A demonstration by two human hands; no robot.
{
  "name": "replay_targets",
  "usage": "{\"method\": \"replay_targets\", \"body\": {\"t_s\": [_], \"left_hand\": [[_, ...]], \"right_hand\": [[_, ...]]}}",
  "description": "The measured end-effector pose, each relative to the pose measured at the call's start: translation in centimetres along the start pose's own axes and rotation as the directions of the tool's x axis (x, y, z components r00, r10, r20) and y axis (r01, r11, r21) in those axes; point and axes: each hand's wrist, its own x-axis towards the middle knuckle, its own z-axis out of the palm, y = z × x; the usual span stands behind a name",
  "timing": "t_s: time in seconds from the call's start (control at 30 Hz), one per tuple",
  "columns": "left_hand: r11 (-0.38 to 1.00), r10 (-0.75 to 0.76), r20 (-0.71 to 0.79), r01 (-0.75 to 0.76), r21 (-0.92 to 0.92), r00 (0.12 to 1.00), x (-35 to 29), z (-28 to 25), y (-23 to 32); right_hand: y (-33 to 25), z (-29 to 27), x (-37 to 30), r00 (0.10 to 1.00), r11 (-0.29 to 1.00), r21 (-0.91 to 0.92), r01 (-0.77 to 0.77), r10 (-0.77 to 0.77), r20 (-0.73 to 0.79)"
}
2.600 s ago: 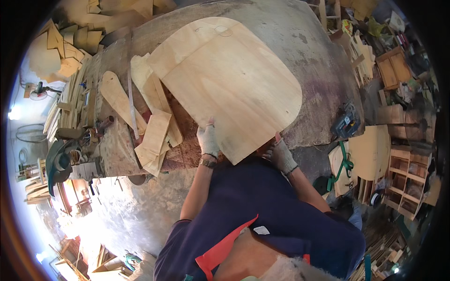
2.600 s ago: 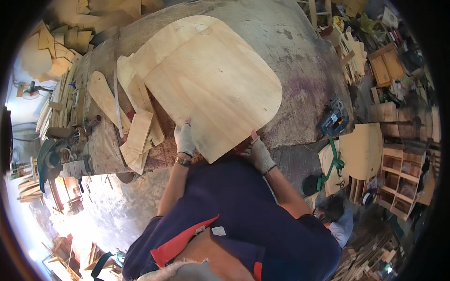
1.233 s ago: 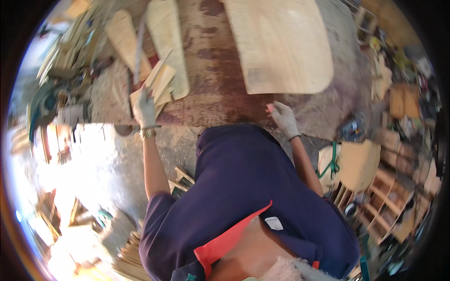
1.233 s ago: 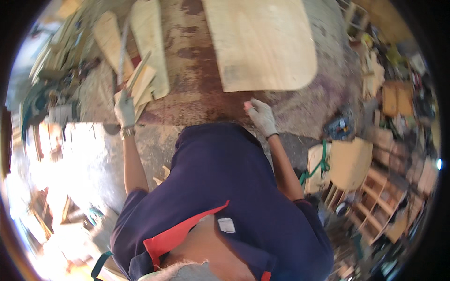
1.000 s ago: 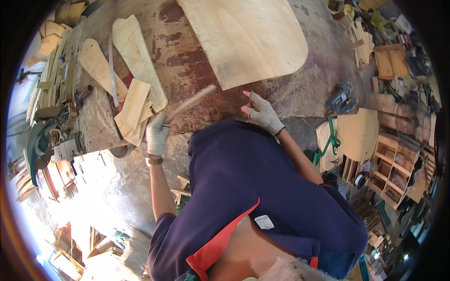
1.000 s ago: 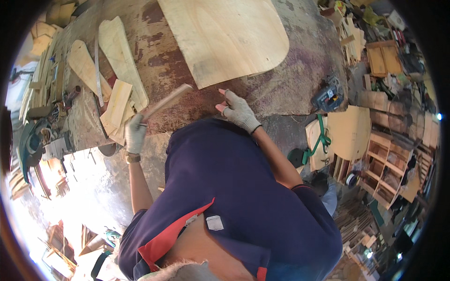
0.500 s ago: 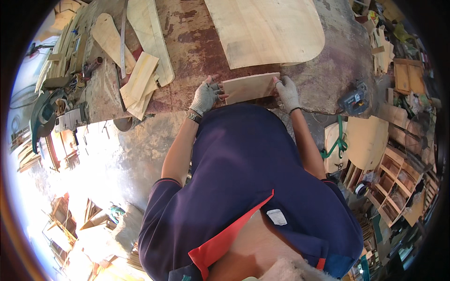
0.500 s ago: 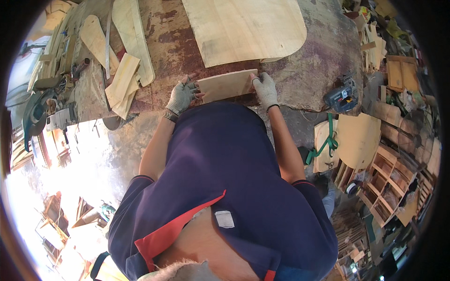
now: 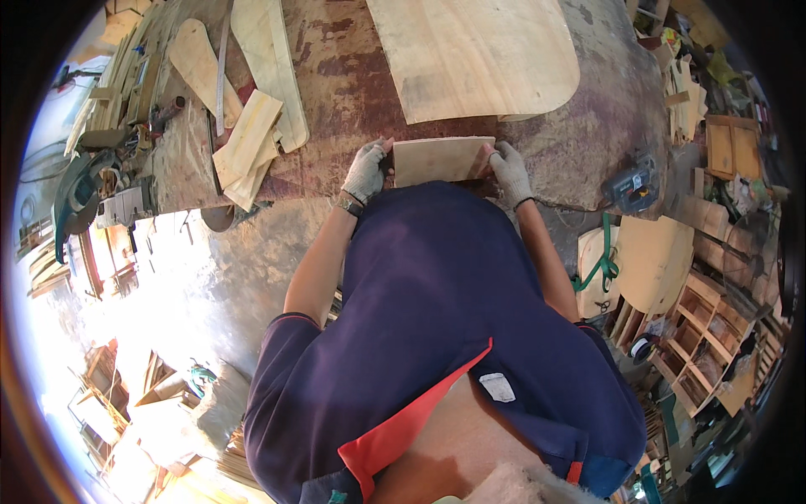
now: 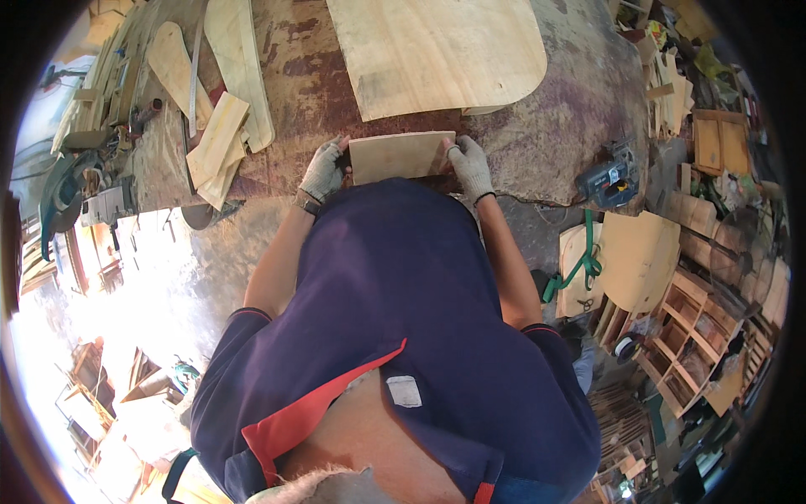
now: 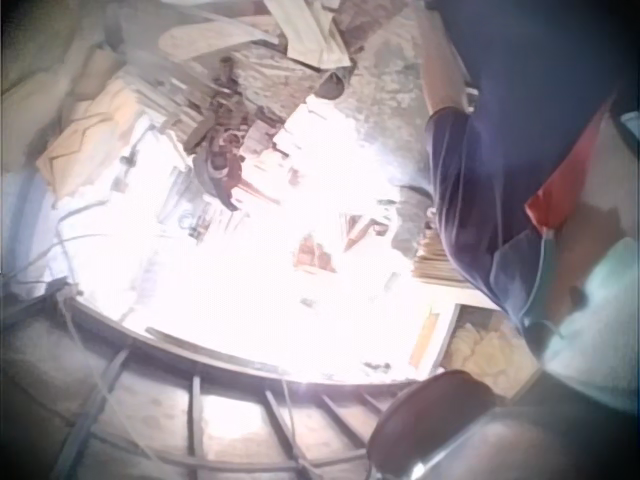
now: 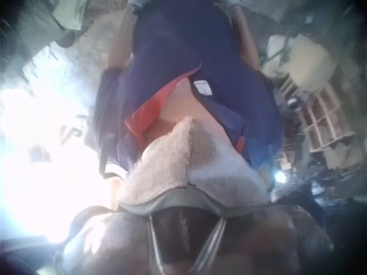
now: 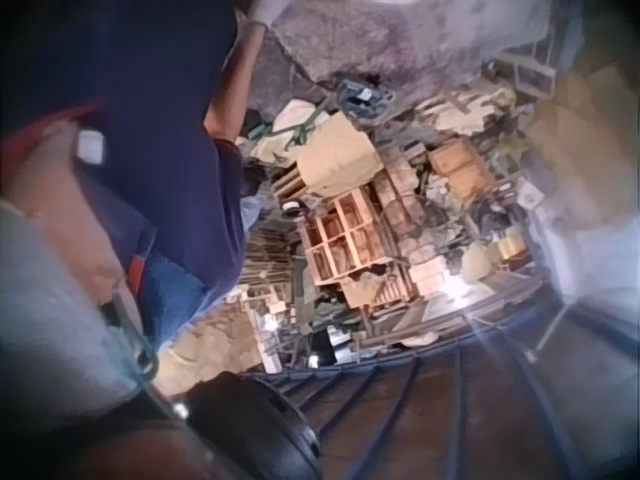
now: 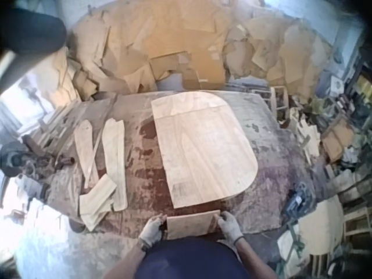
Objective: The person assembles a wooden chair by aligning and fastening wooden pieces using a nail gun and an angle grinder. They mark measurements on wood, cut and smooth edges, and attach components to form the chair structure.
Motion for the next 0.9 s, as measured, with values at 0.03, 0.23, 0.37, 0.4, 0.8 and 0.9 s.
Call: {"method": "replay_targets", "body": {"t_s": [0.03, 0.23, 0.37, 0.4, 0.8, 0.9], "left_hand": [[1.000, -0.014, 0.019, 0.014, -0.001, 1.000, 0.3, -0.4, -0.2], [0.971, -0.210, -0.038, 0.203, -0.128, 0.977, 1.8, -1.9, -1.9], [0.999, 0.018, -0.288, -0.031, -0.040, 0.958, 1.1, -1.2, -1.3], [0.981, 0.113, -0.388, -0.040, 0.191, 0.915, 0.8, -1.0, -0.8], [0.900, 0.137, 0.070, -0.154, 0.408, 0.988, -1.2, 0.4, 1.1], [0.737, 0.277, 0.110, -0.284, 0.613, 0.955, -1.4, 0.5, 1.4]], "right_hand": [[0.0, 0.0, 0.0, 1.000, 0.999, -0.031, -0.016, 0.015, -0.011], [0.5, 0.6, 0.2, 0.925, 0.872, 0.319, -0.371, 0.318, 0.207], [1.2, 0.7, 0.1, 0.958, 0.872, 0.397, -0.285, 0.251, 0.137], [1.4, 0.6, 0.1, 0.952, 0.851, 0.428, -0.304, 0.286, 0.106], [2.3, 1.2, 0.1, 0.934, 0.826, 0.438, -0.356, 0.302, 0.189], [2.0, 1.1, 0.1, 0.941, 0.824, 0.457, -0.334, 0.265, 0.210]]}}
